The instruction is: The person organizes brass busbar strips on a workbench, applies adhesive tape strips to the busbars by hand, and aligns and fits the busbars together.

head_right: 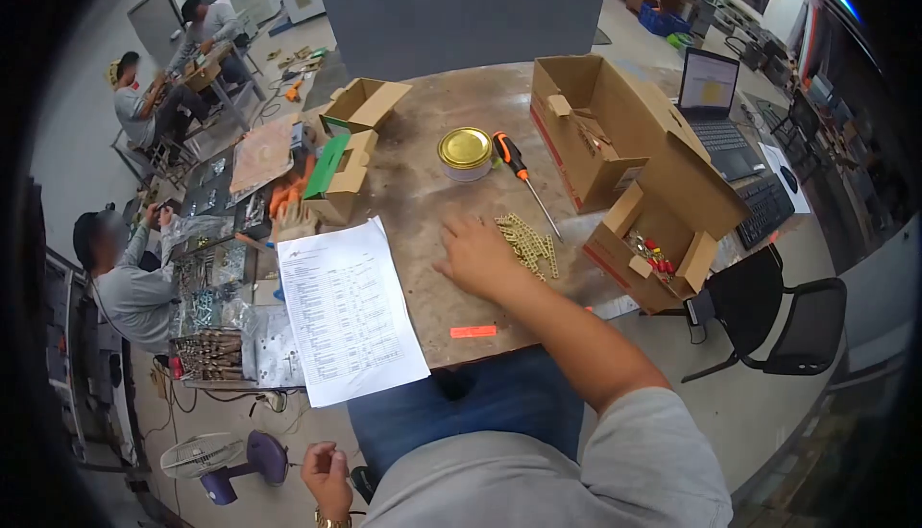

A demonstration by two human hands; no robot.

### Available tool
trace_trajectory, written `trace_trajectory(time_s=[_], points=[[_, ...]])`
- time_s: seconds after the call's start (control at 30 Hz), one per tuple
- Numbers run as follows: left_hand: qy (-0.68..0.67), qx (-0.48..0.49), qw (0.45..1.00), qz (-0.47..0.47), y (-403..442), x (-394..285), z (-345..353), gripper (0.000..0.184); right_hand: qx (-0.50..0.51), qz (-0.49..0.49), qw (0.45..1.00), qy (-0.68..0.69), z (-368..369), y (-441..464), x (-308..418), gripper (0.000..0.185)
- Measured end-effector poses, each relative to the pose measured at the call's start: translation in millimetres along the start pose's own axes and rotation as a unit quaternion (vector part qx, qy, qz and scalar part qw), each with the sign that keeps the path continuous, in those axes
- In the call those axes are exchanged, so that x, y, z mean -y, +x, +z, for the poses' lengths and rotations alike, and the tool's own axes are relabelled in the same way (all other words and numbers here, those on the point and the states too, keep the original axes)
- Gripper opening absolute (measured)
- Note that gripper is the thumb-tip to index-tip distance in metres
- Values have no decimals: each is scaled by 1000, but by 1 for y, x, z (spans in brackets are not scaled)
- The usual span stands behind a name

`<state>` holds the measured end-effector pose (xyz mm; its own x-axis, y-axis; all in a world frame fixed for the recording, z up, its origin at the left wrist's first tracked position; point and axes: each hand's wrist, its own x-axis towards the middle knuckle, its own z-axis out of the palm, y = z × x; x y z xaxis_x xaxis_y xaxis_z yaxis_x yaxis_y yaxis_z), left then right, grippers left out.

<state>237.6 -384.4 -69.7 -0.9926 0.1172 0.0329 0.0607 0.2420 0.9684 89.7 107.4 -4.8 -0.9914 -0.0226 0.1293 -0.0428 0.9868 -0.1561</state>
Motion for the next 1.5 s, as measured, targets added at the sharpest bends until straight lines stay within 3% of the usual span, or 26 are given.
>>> trace_trajectory(time_s=[0.07,0.1,0.17,0.2,0.23,0.27,0.3,0.33,0.37,0.4,0.43,0.47,0.5,0.53,0.57,0.67,0.8,0.97,1.07,1.17,1.3,1.4,1.43,1.5], points=[[-100,-3,990,-98,-4,-7,-7,28,-51,-58,997,5,-1,-38,-5,56],[-173,9,979,-110,1,9,-10,47,-73,-77,994,21,-6,-52,-8,51],[-327,210,906,-168,32,-50,2,61,-114,-113,986,55,-20,-80,-14,41],[-395,306,844,-195,53,-76,13,67,-150,-91,982,70,-24,-94,-22,38],[-436,449,733,-266,75,-78,12,87,-183,-69,977,85,-27,-110,-30,34],[-401,517,713,-250,93,-81,23,86,-216,-46,970,101,-27,-125,-38,30],[-365,583,688,-232,112,-86,36,85,-215,49,964,150,-25,-143,-44,28],[-305,565,731,-231,125,-101,58,77,-211,143,947,196,-23,-161,-49,26],[-138,552,816,-102,143,-117,85,52,-207,235,920,237,-23,-171,-51,24],[-4,521,853,34,160,-131,116,32,-235,245,905,258,-24,-173,-50,24],[157,463,861,142,173,-161,145,21,-263,255,888,278,-25,-172,-46,23],[211,370,864,269,183,-160,173,23,-293,264,869,297,-27,-170,-43,23],[242,308,849,354,200,-150,200,25,-270,237,897,259,-29,-166,-43,23],[284,277,847,354,213,-152,225,32,-247,209,920,220,-32,-161,-43,24],[304,265,858,318,224,-152,250,26,-224,180,941,179,-35,-154,-43,25],[321,248,851,334,241,-138,291,21,-205,225,946,110,-13,-129,-51,27],[321,234,869,295,235,-142,296,15,-140,330,930,76,-18,-107,-47,27],[316,216,893,234,227,-136,261,16,-179,292,933,114,-14,-109,-56,25],[137,228,956,121,214,-130,241,21,-188,286,931,124,-17,-109,-57,23],[76,248,963,73,197,-122,228,18,-218,304,916,142,-15,-105,-62,20],[83,228,965,100,165,-139,221,16,-281,318,863,273,-35,-120,-28,13],[244,173,934,195,149,-154,225,20,-226,230,908,268,-39,-142,19,11],[270,184,926,192,146,-152,227,23,-218,154,940,214,-32,-147,24,13],[318,204,906,192,145,-148,231,30,-188,105,958,191,-23,-154,31,13]])
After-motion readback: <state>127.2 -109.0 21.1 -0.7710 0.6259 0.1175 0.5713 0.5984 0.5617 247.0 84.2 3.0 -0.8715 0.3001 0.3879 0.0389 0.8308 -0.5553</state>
